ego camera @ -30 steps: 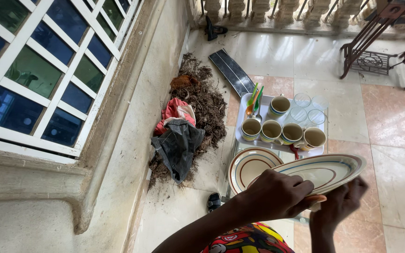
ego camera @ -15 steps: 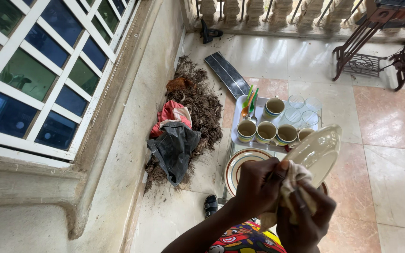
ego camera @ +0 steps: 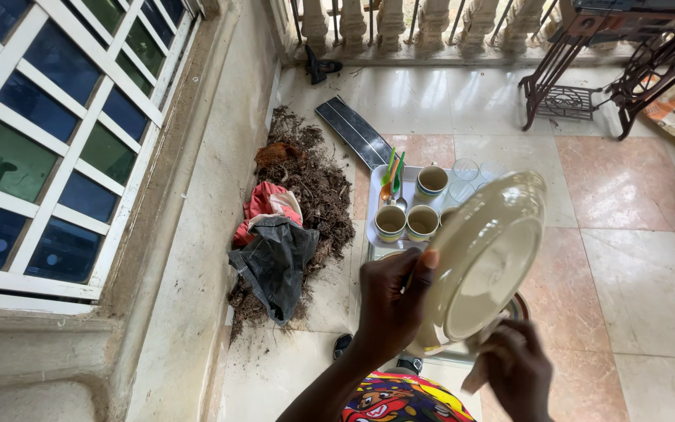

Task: The person arranges several plates on a table, then moves to a separate workstation to wipe the plates, a small bowl, and a spoon with a cloth.

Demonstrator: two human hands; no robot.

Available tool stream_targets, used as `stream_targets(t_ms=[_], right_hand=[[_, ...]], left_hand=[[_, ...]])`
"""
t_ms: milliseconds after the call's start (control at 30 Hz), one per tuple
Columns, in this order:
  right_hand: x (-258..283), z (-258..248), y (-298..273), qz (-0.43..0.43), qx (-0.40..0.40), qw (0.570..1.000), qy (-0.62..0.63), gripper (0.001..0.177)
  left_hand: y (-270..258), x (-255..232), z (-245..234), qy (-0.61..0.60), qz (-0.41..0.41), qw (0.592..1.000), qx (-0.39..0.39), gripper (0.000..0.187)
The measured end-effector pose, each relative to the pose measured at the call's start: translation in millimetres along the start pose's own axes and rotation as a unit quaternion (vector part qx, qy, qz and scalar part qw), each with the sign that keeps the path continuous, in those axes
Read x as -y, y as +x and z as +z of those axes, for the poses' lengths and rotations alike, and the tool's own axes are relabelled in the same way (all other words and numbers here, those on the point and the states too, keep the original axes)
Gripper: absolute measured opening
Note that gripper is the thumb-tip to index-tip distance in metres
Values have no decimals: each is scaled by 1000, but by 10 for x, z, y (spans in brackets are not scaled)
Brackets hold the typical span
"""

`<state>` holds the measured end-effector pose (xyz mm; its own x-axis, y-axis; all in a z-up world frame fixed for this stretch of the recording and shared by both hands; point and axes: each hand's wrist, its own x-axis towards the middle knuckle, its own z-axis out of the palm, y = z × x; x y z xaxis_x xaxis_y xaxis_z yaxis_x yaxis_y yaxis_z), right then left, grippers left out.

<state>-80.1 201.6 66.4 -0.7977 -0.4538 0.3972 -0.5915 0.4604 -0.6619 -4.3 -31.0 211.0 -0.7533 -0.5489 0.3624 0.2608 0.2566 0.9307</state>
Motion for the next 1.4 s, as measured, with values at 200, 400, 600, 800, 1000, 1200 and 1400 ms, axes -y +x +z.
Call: stream_targets(t_ms=[200, 400, 600, 800, 1000, 1200, 1400], right_hand=[[519, -236, 327, 55, -231, 959, 157, 21], [1171, -123, 604, -187, -220, 957, -28, 34], [660, -164, 1258, -132, -239, 962, 26, 16], [-237, 529, 903, 17, -181, 983, 21, 21], [819, 456, 237, -106, -126, 983, 85, 35], [1547, 140, 683, -177, -143, 971, 68, 34], [1391, -39, 1140, -112, -170, 977, 59, 15]], left_hand=[[-59, -147, -27, -19, -40, 999, -21, 47], [-197, -157, 100, 12, 15, 999, 44, 46], [-288, -134, -9, 30, 6, 997, 65, 48], [-189, -50, -124, 3, -33, 999, -40, 50], [-69, -66, -39, 54, -4, 992, -117, 48], [-183, -182, 7, 31, -45, 993, -109, 46], [-361, -202, -73, 85, 4, 996, -4, 49]])
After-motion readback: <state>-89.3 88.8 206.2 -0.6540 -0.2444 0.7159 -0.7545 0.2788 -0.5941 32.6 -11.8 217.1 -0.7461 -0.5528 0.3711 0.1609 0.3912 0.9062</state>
